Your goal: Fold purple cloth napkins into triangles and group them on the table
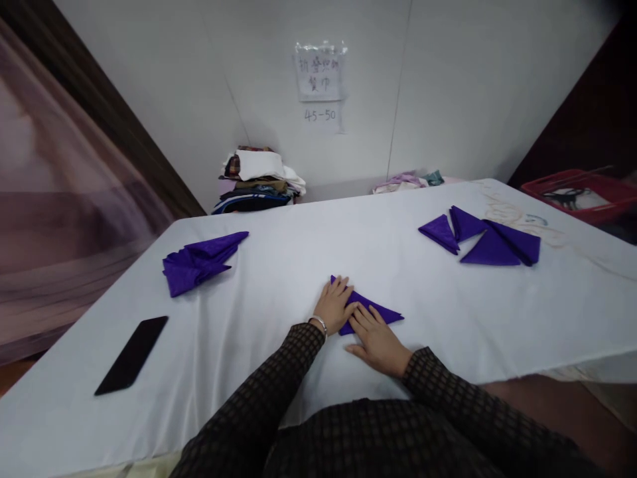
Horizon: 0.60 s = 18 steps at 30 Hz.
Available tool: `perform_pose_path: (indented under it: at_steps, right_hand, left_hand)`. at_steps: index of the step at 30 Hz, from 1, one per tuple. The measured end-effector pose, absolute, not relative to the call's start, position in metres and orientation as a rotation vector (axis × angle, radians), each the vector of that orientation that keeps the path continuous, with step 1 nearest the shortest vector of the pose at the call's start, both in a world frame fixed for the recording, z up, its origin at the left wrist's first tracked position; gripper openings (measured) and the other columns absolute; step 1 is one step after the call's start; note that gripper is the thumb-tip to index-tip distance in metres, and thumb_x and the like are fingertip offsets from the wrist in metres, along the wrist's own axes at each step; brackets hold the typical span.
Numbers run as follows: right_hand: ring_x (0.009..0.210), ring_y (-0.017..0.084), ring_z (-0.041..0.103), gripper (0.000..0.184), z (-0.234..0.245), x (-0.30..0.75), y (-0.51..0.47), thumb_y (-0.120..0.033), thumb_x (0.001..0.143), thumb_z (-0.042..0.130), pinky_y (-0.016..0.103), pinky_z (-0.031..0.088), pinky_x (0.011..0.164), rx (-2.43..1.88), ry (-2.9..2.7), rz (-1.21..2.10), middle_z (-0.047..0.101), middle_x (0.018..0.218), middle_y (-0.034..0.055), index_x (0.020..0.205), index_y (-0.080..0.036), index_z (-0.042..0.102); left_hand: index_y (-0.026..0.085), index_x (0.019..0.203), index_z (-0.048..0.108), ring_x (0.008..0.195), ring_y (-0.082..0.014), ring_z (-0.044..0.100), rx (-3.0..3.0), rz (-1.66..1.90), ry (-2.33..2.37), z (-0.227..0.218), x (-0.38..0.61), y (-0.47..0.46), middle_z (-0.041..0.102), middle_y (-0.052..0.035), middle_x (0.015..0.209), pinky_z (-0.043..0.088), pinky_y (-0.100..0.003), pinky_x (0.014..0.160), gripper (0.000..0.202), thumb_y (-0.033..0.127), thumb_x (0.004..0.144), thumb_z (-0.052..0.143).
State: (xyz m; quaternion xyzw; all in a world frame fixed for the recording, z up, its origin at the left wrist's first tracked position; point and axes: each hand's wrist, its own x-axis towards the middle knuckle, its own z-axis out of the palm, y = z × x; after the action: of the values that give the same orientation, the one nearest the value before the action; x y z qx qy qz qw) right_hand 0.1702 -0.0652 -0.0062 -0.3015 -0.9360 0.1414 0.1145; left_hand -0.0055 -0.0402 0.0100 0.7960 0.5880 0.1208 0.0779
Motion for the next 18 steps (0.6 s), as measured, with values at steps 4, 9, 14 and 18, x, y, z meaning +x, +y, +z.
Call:
perform_pose_path:
  at_steps: [4, 9, 14, 18]
  right_hand:
    - [0.138, 0.028, 0.017, 0.070, -0.002, 0.170, -0.064, -0.052, 0.086, 0.047, 0.050, 0.015, 0.111, -0.893, -2.737, 0.451, 0.031, 0.146, 0.0176, 0.141, -0.011, 0.030]
    - [0.138, 0.028, 0.017, 0.069, 0.003, 0.181, -0.070, -0.052, 0.087, 0.046, 0.048, 0.014, 0.111, -0.926, -2.736, 0.489, 0.031, 0.145, 0.0177, 0.140, -0.010, 0.033]
    - [0.136, 0.025, 0.023, 0.056, 0.004, 0.224, -0.072, -0.044, 0.090, 0.044, 0.049, 0.018, 0.111, -0.952, -2.641, 0.512, 0.035, 0.144, 0.0131, 0.138, -0.017, 0.037]
    - [0.134, 0.024, 0.030, 0.045, 0.000, 0.266, -0.058, -0.036, 0.090, 0.043, 0.051, 0.026, 0.108, -1.187, -2.279, 0.520, 0.043, 0.140, 0.0109, 0.132, -0.021, 0.046]
  left_hand:
    - [0.015, 0.139, 0.034, 0.139, -0.0251, 0.016, 2.291, 0.230, 1.884, -0.001, -0.009, -0.038, 0.028, -0.0109, 0.149, 0.014, -0.050, 0.111, 0.059, 0.049, 0.091, 0.030]
    - [0.017, 0.140, 0.032, 0.140, -0.0254, 0.014, 2.303, 0.195, 1.890, -0.002, -0.009, -0.037, 0.024, -0.0104, 0.150, 0.015, -0.051, 0.111, 0.062, 0.054, 0.090, 0.027]
    - [0.018, 0.140, 0.031, 0.140, -0.0259, 0.014, 2.307, 0.197, 1.900, -0.004, -0.010, -0.036, 0.025, -0.0098, 0.150, 0.014, -0.051, 0.111, 0.062, 0.054, 0.090, 0.029]
    - [0.018, 0.140, 0.032, 0.139, -0.0262, 0.014, 2.300, 0.205, 1.913, -0.005, -0.010, -0.036, 0.025, -0.0099, 0.150, 0.014, -0.051, 0.111, 0.062, 0.054, 0.090, 0.029]
